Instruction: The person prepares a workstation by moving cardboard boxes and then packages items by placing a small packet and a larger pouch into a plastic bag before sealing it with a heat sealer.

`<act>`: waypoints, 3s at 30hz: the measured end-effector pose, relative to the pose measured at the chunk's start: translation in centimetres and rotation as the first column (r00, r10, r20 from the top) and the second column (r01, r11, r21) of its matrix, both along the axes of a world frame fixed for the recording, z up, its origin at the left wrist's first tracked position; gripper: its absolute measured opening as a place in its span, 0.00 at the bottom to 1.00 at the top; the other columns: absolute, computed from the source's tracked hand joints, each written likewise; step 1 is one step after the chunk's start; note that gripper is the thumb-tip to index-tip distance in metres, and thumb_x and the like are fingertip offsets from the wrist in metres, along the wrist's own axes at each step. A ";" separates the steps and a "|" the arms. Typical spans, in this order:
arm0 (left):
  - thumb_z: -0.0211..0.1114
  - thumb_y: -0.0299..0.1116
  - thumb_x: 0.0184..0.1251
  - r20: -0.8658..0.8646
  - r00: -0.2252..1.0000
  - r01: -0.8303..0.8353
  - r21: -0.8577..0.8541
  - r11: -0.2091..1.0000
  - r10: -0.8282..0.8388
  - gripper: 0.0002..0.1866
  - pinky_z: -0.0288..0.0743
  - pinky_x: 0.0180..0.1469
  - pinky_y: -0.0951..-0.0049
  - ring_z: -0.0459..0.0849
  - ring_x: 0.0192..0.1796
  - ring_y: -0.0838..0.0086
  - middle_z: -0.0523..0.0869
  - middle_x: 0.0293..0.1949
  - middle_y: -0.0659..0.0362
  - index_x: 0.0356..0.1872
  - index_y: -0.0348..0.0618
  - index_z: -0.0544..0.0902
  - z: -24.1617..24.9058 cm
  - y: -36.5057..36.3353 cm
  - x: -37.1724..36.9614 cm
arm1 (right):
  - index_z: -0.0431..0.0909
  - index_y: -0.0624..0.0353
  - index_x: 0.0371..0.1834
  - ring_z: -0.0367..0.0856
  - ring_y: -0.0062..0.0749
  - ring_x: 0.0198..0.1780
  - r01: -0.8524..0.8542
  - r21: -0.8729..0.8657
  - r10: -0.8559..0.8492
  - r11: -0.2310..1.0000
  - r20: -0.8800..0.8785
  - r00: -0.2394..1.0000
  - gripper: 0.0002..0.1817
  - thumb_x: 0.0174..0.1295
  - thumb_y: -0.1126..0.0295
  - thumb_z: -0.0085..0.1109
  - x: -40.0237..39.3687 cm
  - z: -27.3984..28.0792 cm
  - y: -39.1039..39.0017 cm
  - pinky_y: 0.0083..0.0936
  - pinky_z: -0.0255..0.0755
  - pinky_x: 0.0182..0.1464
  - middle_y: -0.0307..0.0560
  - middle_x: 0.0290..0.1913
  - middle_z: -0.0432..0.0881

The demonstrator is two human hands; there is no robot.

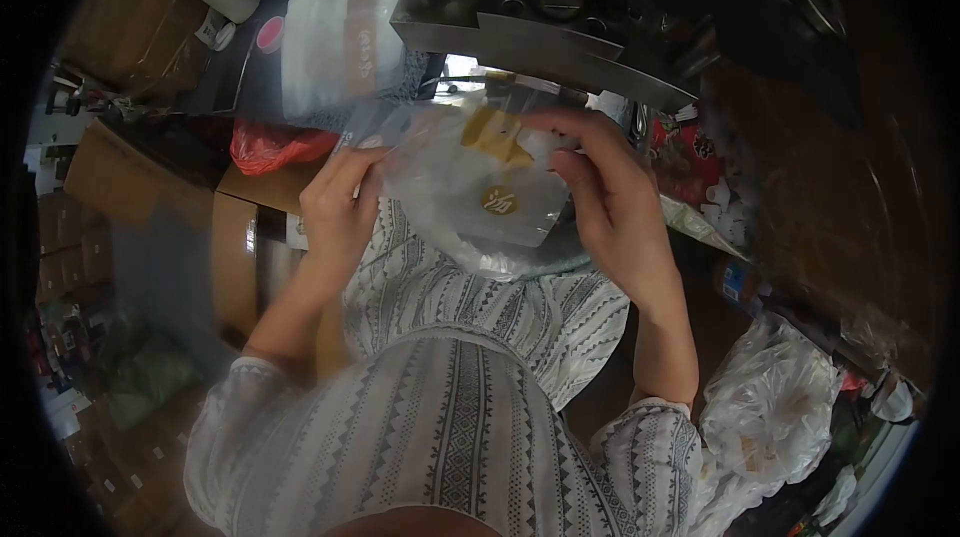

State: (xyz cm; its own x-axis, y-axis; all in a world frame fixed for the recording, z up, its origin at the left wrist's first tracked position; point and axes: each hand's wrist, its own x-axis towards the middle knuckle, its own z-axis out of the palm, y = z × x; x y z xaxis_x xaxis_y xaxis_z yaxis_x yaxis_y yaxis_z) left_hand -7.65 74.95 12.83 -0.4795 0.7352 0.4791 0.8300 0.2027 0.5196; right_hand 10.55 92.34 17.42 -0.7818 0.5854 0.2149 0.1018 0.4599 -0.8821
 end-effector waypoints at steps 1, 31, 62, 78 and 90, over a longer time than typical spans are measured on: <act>0.66 0.22 0.54 -0.002 1.000 -0.001 0.002 1.000 0.001 0.08 0.73 0.28 0.67 0.82 0.29 0.60 0.81 0.30 0.56 0.36 0.43 0.83 0.0 0.0 0.0 | 0.77 0.62 0.46 0.80 0.26 0.37 -0.001 0.002 0.001 1.000 -0.002 1.000 0.10 0.62 0.83 0.53 -0.4 -0.3 -0.1 0.19 0.73 0.41 0.44 0.39 0.81; 0.63 0.39 0.66 0.378 0.926 -0.004 0.062 0.998 -0.020 0.19 0.75 0.50 0.66 0.82 0.49 0.59 0.82 0.46 0.48 0.52 0.35 0.79 -5.7 5.4 -5.8 | 0.74 0.64 0.51 0.80 0.53 0.44 0.266 0.591 -0.550 0.761 0.373 0.747 0.15 0.62 0.72 0.55 4.5 -8.6 10.3 0.43 0.73 0.45 0.59 0.42 0.80; 0.62 0.36 0.68 0.997 0.062 0.229 0.026 0.973 -0.042 0.14 0.76 0.32 0.78 0.81 0.31 0.81 0.84 0.33 0.57 0.41 0.32 0.82 -4.4 9.1 0.9 | 0.73 0.59 0.54 0.81 0.48 0.43 0.315 0.516 -0.530 0.796 0.346 0.774 0.16 0.62 0.70 0.57 4.1 -5.4 8.6 0.35 0.75 0.44 0.55 0.48 0.81; 0.59 0.19 0.55 -0.222 0.971 -0.140 -0.213 0.967 0.092 0.27 0.68 0.56 0.59 0.75 0.55 0.52 0.75 0.58 0.50 0.60 0.42 0.71 -7.1 0.4 -6.2 | 0.79 0.54 0.45 0.81 0.53 0.44 0.163 0.670 -0.647 0.724 0.579 0.496 0.12 0.57 0.70 0.56 6.7 -5.9 7.4 0.43 0.74 0.43 0.53 0.41 0.83; 0.64 0.22 0.54 -0.038 0.999 -0.035 -0.100 0.994 0.031 0.10 0.75 0.37 0.63 0.82 0.37 0.55 0.84 0.34 0.52 0.38 0.42 0.83 -2.0 -0.7 -2.3 | 0.81 0.63 0.42 0.80 0.32 0.32 0.356 -0.117 -0.328 0.927 0.203 0.923 0.16 0.48 0.75 0.70 5.1 -2.4 4.7 0.22 0.72 0.36 0.50 0.37 0.82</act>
